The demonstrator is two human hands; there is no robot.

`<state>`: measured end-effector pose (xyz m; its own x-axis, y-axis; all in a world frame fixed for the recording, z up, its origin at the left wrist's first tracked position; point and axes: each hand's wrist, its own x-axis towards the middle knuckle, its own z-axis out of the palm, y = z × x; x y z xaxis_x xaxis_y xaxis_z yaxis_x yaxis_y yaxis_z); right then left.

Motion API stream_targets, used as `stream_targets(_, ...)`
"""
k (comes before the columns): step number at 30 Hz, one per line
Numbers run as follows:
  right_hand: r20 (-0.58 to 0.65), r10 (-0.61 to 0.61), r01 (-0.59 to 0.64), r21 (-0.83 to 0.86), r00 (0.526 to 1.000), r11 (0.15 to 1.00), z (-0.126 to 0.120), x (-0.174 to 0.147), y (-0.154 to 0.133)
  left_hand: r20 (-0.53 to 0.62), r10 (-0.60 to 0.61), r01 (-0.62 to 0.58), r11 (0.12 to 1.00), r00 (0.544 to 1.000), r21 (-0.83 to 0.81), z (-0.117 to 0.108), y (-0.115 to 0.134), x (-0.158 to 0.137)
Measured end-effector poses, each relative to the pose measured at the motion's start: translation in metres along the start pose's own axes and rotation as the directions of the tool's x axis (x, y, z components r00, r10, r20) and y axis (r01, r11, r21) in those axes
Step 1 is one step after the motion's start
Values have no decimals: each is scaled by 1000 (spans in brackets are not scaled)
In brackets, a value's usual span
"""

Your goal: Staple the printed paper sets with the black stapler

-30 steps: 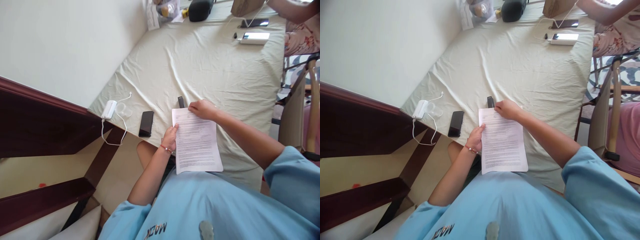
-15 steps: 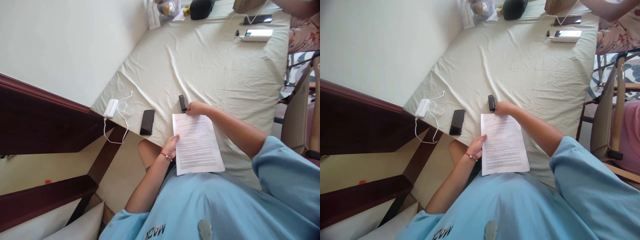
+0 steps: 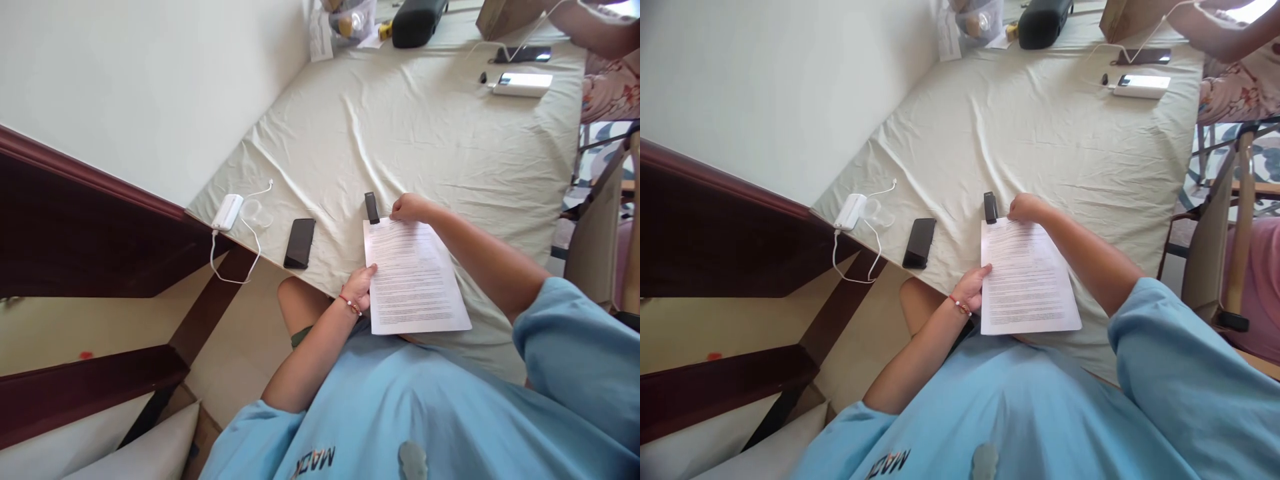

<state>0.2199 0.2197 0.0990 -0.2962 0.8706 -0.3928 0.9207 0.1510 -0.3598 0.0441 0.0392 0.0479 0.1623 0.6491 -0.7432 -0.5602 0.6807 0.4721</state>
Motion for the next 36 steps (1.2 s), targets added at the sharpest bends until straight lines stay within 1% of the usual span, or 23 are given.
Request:
stream_targets(3, -18, -6, 6, -8, 1000, 1000, 1, 2, 10, 1, -29, 29, 1000, 1000, -2, 5, -4, 3)
stream_targets(5, -42, -3, 2, -25, 999, 1000, 3, 0, 12, -12, -42, 42, 999, 999, 1, 9, -4, 4)
stream_targets(7, -130, -62, 57, -44, 990, 997, 8, -6, 10, -20, -48, 48, 999, 999, 1, 12, -5, 4)
stream_targets(8, -194, -128, 120, -54, 973, 991, 10, -10, 8, -18, -47, 47, 999, 999, -2, 13, -5, 4)
stream_targets(9, -261, -217, 205, -73, 941, 976, 13, -15, 6, -13, -45, 45, 999, 999, -6, 14, -5, 4)
stream_targets(11, -346, -396, 377, -123, 851, 918, 19, -25, 0, -4, -39, 39, 999, 999, -13, 14, -6, 4)
stream_targets(12, -352, -457, 435, -145, 817, 889, 22, -30, -2, -1, -38, 38, 999, 999, -17, 13, -6, 3)
stream_targets(13, -339, -499, 472, -164, 798, 866, 25, -34, -4, 0, -37, 37, 999, 999, -20, 13, -6, 3)
stream_targets(14, -317, -524, 492, -181, 790, 851, 29, -37, -5, -3, -38, 38, 999, 999, -21, 14, -6, 3)
stream_targets(16, -270, -543, 502, -208, 795, 839, 36, -42, -6, -18, -41, 41, 999, 999, -15, 15, -6, 2)
stream_targets(19, -251, -518, 475, -214, 818, 854, 47, -45, -5, -53, -46, 46, 999, 998, 2, 19, -7, 0)
stream_targets(23, -251, -463, 432, -171, 850, 885, 60, -48, -4, -77, -50, 49, 999, 996, -11, 23, -6, -1)
stream_targets(26, -253, -445, 432, -109, 859, 895, 65, -48, -1, -68, -61, 60, 998, 996, -16, 21, -7, -3)
stream_targets(29, -310, -405, 420, -21, 860, 907, 63, -50, 6, -16, -72, 72, 997, 997, 10, 15, -15, -10)
stream_targets(31, -378, -350, 389, 28, 857, 921, 57, -56, 18, 37, -66, 64, 997, 997, 43, 11, -25, -17)
stream_targets(33, -457, -277, 352, 85, 845, 932, 48, -67, 36, 70, -48, 42, 995, 996, 86, 9, -35, -24)
stream_targets(35, -541, -153, 277, 155, 827, 948, 42, -85, 62, 101, 1, -13, 993, 995, 121, 10, -42, -30)
stream_targets(36, -564, -77, 229, 204, 822, 952, 41, -96, 76, 127, 30, -47, 990, 991, 132, 12, -44, -32)
